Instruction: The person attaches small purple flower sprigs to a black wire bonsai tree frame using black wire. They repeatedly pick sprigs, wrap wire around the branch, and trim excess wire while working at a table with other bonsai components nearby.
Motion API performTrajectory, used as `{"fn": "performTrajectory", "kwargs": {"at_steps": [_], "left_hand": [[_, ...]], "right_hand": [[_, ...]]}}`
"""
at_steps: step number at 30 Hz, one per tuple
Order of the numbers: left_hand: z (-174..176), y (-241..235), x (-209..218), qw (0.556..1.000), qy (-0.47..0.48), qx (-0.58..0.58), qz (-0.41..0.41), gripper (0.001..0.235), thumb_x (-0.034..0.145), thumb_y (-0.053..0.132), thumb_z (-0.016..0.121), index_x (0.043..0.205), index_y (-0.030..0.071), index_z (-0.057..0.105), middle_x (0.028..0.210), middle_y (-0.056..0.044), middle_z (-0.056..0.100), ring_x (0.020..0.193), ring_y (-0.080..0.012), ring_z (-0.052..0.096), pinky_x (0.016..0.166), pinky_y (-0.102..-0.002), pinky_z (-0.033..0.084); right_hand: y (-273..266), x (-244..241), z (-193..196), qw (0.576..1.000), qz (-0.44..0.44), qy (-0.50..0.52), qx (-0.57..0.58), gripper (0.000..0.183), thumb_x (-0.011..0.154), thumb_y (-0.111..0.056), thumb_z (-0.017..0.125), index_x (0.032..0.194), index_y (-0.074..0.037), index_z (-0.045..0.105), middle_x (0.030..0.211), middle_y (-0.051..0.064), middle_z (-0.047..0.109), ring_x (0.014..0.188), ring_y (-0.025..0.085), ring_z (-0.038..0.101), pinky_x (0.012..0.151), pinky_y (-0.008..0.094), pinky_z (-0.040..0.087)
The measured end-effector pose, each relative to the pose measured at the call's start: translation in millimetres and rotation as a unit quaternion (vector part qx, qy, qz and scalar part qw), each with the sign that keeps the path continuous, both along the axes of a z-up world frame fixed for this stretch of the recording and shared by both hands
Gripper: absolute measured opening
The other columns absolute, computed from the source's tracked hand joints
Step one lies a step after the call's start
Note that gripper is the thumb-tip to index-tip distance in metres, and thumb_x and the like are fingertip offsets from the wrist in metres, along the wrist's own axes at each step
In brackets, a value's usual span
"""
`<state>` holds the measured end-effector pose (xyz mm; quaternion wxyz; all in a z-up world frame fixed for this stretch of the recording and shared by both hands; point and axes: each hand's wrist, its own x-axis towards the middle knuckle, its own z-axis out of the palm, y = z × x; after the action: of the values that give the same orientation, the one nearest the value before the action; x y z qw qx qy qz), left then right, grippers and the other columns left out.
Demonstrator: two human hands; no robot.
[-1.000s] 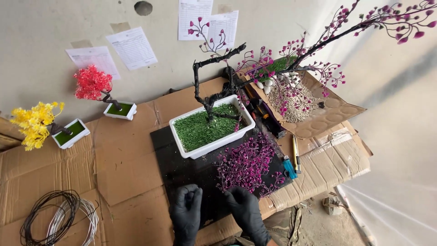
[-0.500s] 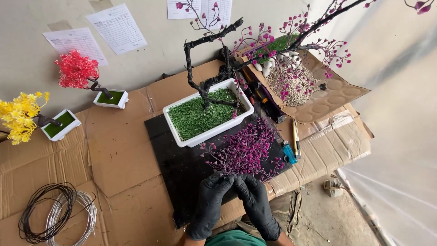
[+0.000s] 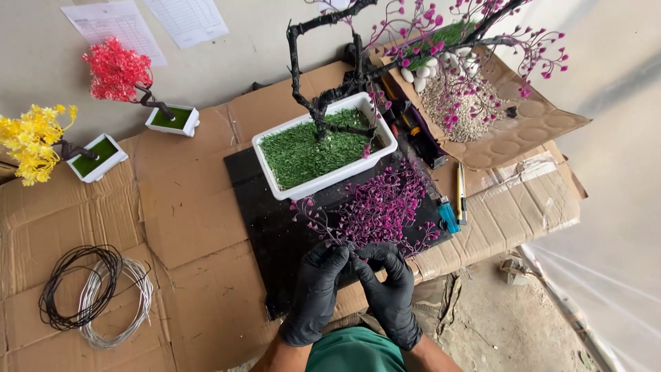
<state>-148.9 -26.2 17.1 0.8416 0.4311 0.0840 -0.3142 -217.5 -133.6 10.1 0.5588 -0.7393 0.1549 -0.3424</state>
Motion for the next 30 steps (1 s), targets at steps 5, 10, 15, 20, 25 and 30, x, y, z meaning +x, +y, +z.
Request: {"fn": "performTrajectory", "kwargs": {"at_steps": [5, 10, 15, 20, 25, 30], "left_hand": [[13.6, 3.1, -5.9, 0.998, -0.048, 0.018, -0.032, 0.012, 0.092, 0.017, 0.074, 0.096, 0.006, 0.077, 0.095, -0.007, 0.076, 0.094, -0.0220, 0.074, 0.087, -0.040, 0.066], [22.6, 5.9, -10.4, 0.977, -0.174, 0.082, -0.094, 0.032, 0.100, 0.031, 0.063, 0.072, 0.016, 0.060, 0.067, 0.003, 0.050, 0.069, -0.0129, 0.047, 0.070, -0.032, 0.043], [-0.5, 9.9, -14.0, 0.981, -0.129, 0.090, -0.110, 0.031, 0.100, 0.027, 0.066, 0.072, 0.014, 0.061, 0.068, 0.002, 0.052, 0.068, -0.0111, 0.047, 0.071, -0.033, 0.043], [-27.5, 22.4, -8.9, 0.967, -0.167, 0.119, -0.149, 0.022, 0.098, 0.025, 0.069, 0.083, 0.009, 0.071, 0.071, -0.001, 0.061, 0.068, -0.0119, 0.054, 0.064, -0.031, 0.049], [-15.4, 24.1, -3.1, 0.947, -0.240, 0.175, -0.123, 0.017, 0.099, 0.017, 0.067, 0.085, 0.009, 0.071, 0.073, -0.002, 0.065, 0.068, -0.0118, 0.056, 0.061, -0.030, 0.049], [1.1, 27.0, 4.3, 0.953, -0.245, 0.174, -0.038, 0.014, 0.099, 0.016, 0.066, 0.090, 0.007, 0.072, 0.080, -0.005, 0.073, 0.062, -0.0114, 0.057, 0.061, -0.028, 0.055]], "right_hand": [[7.6, 0.3, 11.5, 0.999, 0.020, -0.018, 0.047, 0.005, 0.094, -0.008, 0.070, 0.090, -0.006, 0.070, 0.091, 0.005, 0.068, 0.080, 0.017, 0.061, 0.071, 0.029, 0.052], [5.4, -0.2, 27.5, 0.999, 0.038, -0.037, -0.012, 0.014, 0.101, -0.010, 0.059, 0.088, -0.006, 0.063, 0.085, 0.008, 0.061, 0.074, 0.019, 0.062, 0.066, 0.031, 0.053], [-11.1, -8.7, 28.6, 0.984, 0.148, -0.005, -0.102, 0.013, 0.103, -0.010, 0.054, 0.097, -0.004, 0.064, 0.092, 0.011, 0.061, 0.081, 0.023, 0.064, 0.073, 0.034, 0.055], [-25.2, -10.6, 14.7, 0.960, 0.204, 0.004, -0.190, 0.013, 0.103, -0.016, 0.055, 0.104, -0.010, 0.066, 0.098, 0.009, 0.066, 0.085, 0.025, 0.067, 0.074, 0.036, 0.054], [-24.6, -9.4, 15.6, 0.951, 0.248, -0.004, -0.185, 0.015, 0.103, -0.021, 0.056, 0.100, -0.009, 0.065, 0.098, 0.010, 0.067, 0.086, 0.026, 0.068, 0.077, 0.037, 0.056], [-29.0, -43.4, 12.8, 0.986, 0.107, 0.085, -0.094, 0.004, 0.091, -0.008, 0.071, 0.089, -0.007, 0.068, 0.086, 0.003, 0.072, 0.077, 0.014, 0.069, 0.072, 0.026, 0.057]]}}
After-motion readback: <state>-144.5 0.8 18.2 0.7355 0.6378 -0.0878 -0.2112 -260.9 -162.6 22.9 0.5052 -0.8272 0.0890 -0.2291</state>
